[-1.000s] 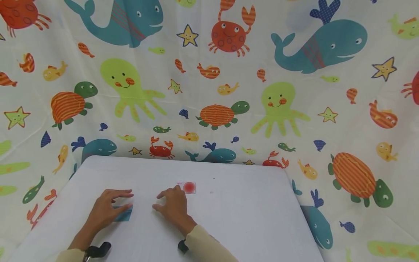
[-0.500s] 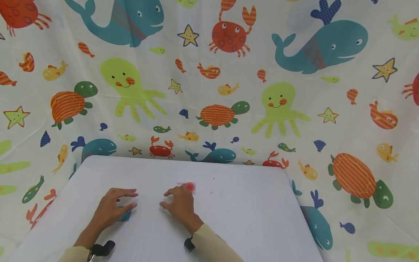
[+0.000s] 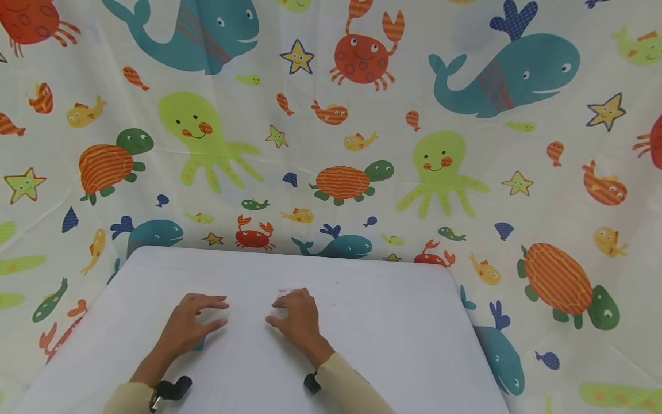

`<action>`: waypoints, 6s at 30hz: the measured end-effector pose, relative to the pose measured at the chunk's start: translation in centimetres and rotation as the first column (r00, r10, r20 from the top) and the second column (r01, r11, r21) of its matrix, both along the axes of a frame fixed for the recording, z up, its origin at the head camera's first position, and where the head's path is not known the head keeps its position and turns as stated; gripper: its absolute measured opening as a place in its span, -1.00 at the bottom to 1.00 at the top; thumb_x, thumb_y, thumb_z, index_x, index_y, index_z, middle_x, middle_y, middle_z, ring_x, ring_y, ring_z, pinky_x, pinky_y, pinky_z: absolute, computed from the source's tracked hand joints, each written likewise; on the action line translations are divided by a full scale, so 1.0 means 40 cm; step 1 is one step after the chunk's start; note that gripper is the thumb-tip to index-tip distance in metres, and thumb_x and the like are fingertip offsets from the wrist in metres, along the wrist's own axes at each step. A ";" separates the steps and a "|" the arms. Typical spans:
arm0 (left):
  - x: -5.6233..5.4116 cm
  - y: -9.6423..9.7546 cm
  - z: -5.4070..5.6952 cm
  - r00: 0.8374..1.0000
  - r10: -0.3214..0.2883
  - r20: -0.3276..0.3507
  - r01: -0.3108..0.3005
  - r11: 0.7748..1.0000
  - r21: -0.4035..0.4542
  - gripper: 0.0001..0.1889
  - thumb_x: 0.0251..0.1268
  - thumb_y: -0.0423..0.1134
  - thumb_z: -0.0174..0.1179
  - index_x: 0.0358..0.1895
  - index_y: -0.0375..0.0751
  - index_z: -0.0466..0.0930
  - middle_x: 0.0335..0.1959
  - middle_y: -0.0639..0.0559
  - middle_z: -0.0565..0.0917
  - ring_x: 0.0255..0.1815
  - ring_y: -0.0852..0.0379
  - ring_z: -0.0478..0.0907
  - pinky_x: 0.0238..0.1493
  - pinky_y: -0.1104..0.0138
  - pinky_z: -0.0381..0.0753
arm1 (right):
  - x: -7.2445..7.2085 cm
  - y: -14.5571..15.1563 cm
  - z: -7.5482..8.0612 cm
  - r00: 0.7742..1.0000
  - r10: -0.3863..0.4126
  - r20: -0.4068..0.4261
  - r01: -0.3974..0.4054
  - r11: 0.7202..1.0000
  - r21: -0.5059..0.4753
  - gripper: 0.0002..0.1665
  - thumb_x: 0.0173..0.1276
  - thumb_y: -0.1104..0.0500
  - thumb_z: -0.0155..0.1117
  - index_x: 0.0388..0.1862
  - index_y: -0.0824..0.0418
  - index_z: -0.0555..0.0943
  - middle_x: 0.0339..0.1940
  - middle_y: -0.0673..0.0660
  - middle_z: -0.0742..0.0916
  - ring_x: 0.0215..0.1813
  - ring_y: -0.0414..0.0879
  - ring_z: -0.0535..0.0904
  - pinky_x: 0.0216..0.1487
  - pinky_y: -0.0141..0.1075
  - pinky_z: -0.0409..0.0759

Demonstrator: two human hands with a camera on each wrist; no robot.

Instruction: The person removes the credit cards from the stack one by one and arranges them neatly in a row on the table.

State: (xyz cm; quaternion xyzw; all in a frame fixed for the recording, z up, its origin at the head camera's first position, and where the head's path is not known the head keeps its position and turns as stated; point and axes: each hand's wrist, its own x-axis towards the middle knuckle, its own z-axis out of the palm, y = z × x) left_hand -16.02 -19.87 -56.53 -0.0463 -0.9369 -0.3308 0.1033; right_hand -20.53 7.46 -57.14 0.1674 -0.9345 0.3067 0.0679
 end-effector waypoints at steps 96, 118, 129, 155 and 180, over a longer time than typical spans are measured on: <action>-0.187 0.269 -0.046 0.995 -0.088 0.041 0.088 0.996 -0.014 -0.72 0.18 -0.17 0.61 -0.03 0.08 0.87 0.12 0.07 0.82 0.22 0.01 0.58 0.31 0.00 0.68 | -0.122 0.160 -0.005 0.997 0.025 0.079 -0.029 0.998 0.058 -0.63 0.28 0.10 0.63 0.08 0.01 0.82 0.16 0.01 0.84 0.17 -0.03 0.58 0.33 -0.02 0.62; -0.174 0.275 -0.045 0.997 -0.075 -0.008 0.075 0.997 -0.001 -0.74 0.17 -0.20 0.61 -0.06 0.07 0.87 0.04 0.10 0.84 0.14 0.05 0.61 0.28 0.04 0.71 | -0.122 0.159 -0.014 0.998 0.020 0.056 -0.023 0.999 0.045 -0.69 0.28 0.10 0.64 0.00 -0.02 0.84 0.07 -0.03 0.86 0.11 -0.09 0.56 0.24 -0.08 0.65; -0.179 0.271 -0.037 0.997 -0.081 -0.017 0.080 0.996 -0.036 -0.76 0.18 -0.16 0.61 -0.08 0.06 0.88 0.06 0.09 0.83 0.16 0.05 0.61 0.26 0.04 0.72 | -0.128 0.161 0.004 0.996 -0.008 0.092 0.002 0.998 0.060 -0.68 0.28 0.06 0.64 0.01 -0.07 0.84 0.14 -0.04 0.83 0.18 -0.09 0.54 0.32 -0.09 0.64; -0.133 0.224 -0.013 0.994 -0.100 -0.033 0.098 0.993 -0.062 -0.78 0.16 -0.11 0.62 -0.12 0.08 0.89 0.00 0.13 0.84 0.13 0.07 0.59 0.13 0.06 0.74 | -0.085 0.144 0.025 0.992 0.039 0.118 -0.038 0.999 -0.003 -0.70 0.25 0.01 0.66 -0.03 -0.05 0.88 0.10 -0.06 0.82 0.19 -0.12 0.56 0.32 -0.10 0.67; -0.058 0.159 0.003 0.996 -0.086 -0.031 0.084 0.994 -0.075 -0.77 0.13 -0.11 0.63 -0.12 0.12 0.89 0.01 0.17 0.83 0.04 0.11 0.60 0.09 0.08 0.77 | -0.033 0.098 0.029 0.990 0.115 0.077 -0.116 0.993 0.007 -0.67 0.22 -0.04 0.66 -0.02 -0.08 0.88 0.06 -0.13 0.83 0.14 -0.19 0.55 0.22 -0.24 0.68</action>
